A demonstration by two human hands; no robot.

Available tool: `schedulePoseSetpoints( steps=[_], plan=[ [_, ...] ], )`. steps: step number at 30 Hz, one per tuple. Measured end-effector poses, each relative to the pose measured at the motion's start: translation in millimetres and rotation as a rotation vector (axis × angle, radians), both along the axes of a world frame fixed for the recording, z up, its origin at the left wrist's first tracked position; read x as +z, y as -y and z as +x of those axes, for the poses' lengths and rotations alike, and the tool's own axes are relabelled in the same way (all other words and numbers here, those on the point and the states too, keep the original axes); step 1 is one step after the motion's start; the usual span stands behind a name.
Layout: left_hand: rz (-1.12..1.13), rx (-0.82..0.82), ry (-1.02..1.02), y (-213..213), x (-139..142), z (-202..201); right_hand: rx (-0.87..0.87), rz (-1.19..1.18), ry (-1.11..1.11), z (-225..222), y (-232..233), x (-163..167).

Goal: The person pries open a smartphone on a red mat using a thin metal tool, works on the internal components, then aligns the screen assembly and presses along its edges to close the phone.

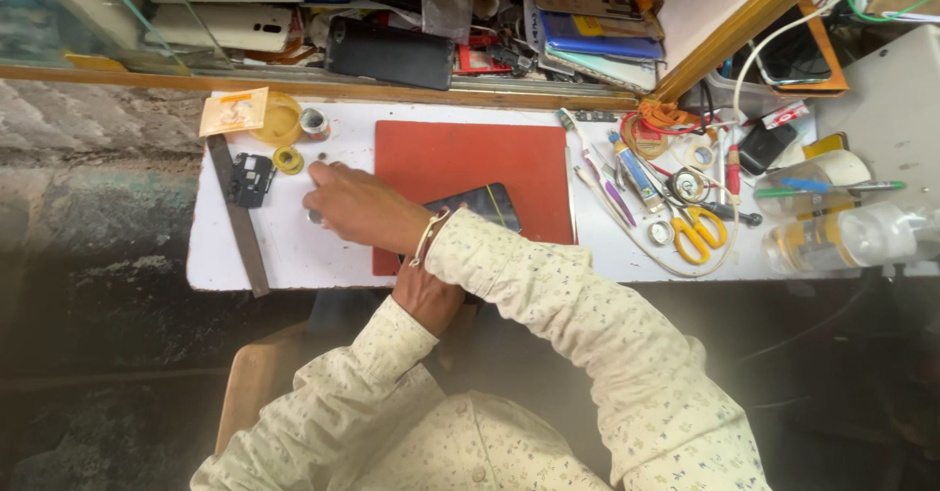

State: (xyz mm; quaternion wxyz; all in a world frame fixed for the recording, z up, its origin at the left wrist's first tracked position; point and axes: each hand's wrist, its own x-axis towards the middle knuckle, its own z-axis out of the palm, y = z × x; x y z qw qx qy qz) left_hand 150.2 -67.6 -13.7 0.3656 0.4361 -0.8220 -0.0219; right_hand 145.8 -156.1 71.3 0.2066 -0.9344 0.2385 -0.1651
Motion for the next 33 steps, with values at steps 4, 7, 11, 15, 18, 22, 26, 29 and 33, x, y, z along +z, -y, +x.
schedulePoseSetpoints(
  steps=[4, 7, 11, 15, 18, 22, 26, 29, 33],
  plan=[
    [-0.024, 0.007, -0.011, 1, 4, -4, -0.035, 0.046, 0.005, 7, -4, 8],
    [0.018, -0.021, -0.047, 1, 5, -3, -0.019, 0.122, 0.088, 12, -5, 14],
    [-0.047, 0.013, -0.044, 1, 2, -1, 0.068, 0.03, 0.053, 12, -5, 18],
    [-0.047, 0.042, 0.015, 1, 0, -3, 0.103, -0.074, 0.026, 10, -7, 22],
    [-0.02, 0.04, 0.016, -1, -1, -2, 0.091, -0.169, -0.015, 11, -10, 27],
    [-0.056, 0.051, 0.034, -4, -1, 0, 0.079, -0.302, -0.071, 15, -12, 29],
    [0.011, 0.01, -0.011, -1, -5, 0, -0.005, -0.258, 0.169, 11, -5, 22],
    [0.125, 0.029, -0.098, 1, -8, 1, -0.117, -0.129, 0.501, -13, 4, 14],
    [0.049, 0.061, 0.029, 0, -6, 0, -0.662, 0.395, 0.542, -117, 22, 7]
  ],
)
